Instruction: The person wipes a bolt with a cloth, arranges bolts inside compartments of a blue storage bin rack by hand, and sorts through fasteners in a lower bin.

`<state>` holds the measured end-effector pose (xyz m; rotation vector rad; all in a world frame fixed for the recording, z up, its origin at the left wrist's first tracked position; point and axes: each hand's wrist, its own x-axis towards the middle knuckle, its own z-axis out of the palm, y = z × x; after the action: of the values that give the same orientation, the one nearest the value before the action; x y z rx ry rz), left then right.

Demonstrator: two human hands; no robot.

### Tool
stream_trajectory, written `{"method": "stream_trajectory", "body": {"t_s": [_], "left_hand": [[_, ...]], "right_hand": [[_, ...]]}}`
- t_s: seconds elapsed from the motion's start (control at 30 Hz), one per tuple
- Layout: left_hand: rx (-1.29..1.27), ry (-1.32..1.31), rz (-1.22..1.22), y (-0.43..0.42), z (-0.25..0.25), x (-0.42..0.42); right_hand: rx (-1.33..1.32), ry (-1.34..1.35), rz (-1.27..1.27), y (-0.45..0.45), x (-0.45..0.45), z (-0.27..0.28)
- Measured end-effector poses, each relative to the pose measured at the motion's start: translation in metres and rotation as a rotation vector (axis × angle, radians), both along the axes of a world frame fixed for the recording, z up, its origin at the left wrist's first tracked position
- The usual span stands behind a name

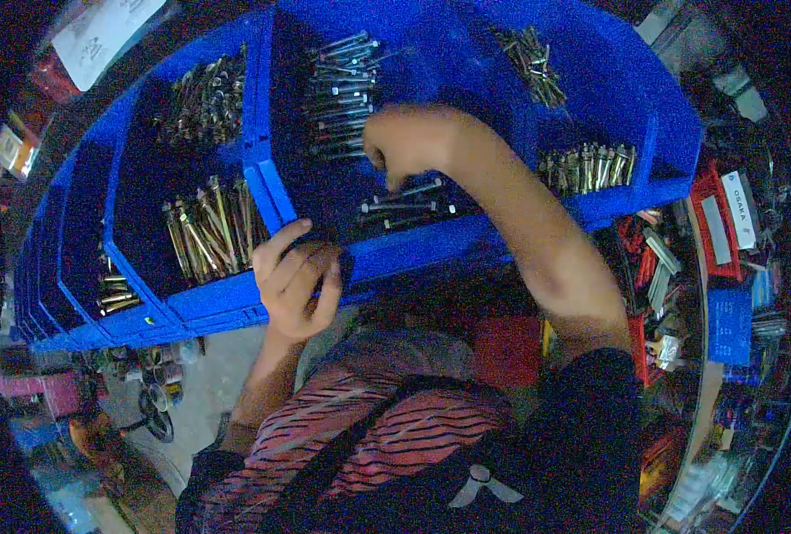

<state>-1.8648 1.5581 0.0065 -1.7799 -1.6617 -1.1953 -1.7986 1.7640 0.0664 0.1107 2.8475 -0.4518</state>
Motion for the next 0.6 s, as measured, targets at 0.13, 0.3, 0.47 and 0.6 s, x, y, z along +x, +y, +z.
{"method": "stream_trajectory", "body": {"t_s": [0.13, 0.3, 0.47, 0.6], "left_hand": [[0.011, -0.010, -0.003, 0.001, -0.002, 0.000], [0.002, -0.010, 0.007, 0.000, 0.000, 0.000], [0.028, 0.009, 0.022, 0.002, -0.001, 0.002], [0.004, 0.018, 0.034, 0.001, 0.000, 0.003]], "right_hand": [[0.013, 0.010, 0.126, -0.007, 0.015, -0.020], [0.110, -0.013, 0.037, -0.020, 0.019, -0.008], [0.166, 0.144, -0.028, -0.021, 0.022, -0.021], [0.160, 0.354, -0.056, -0.010, 0.006, -0.032]]}}
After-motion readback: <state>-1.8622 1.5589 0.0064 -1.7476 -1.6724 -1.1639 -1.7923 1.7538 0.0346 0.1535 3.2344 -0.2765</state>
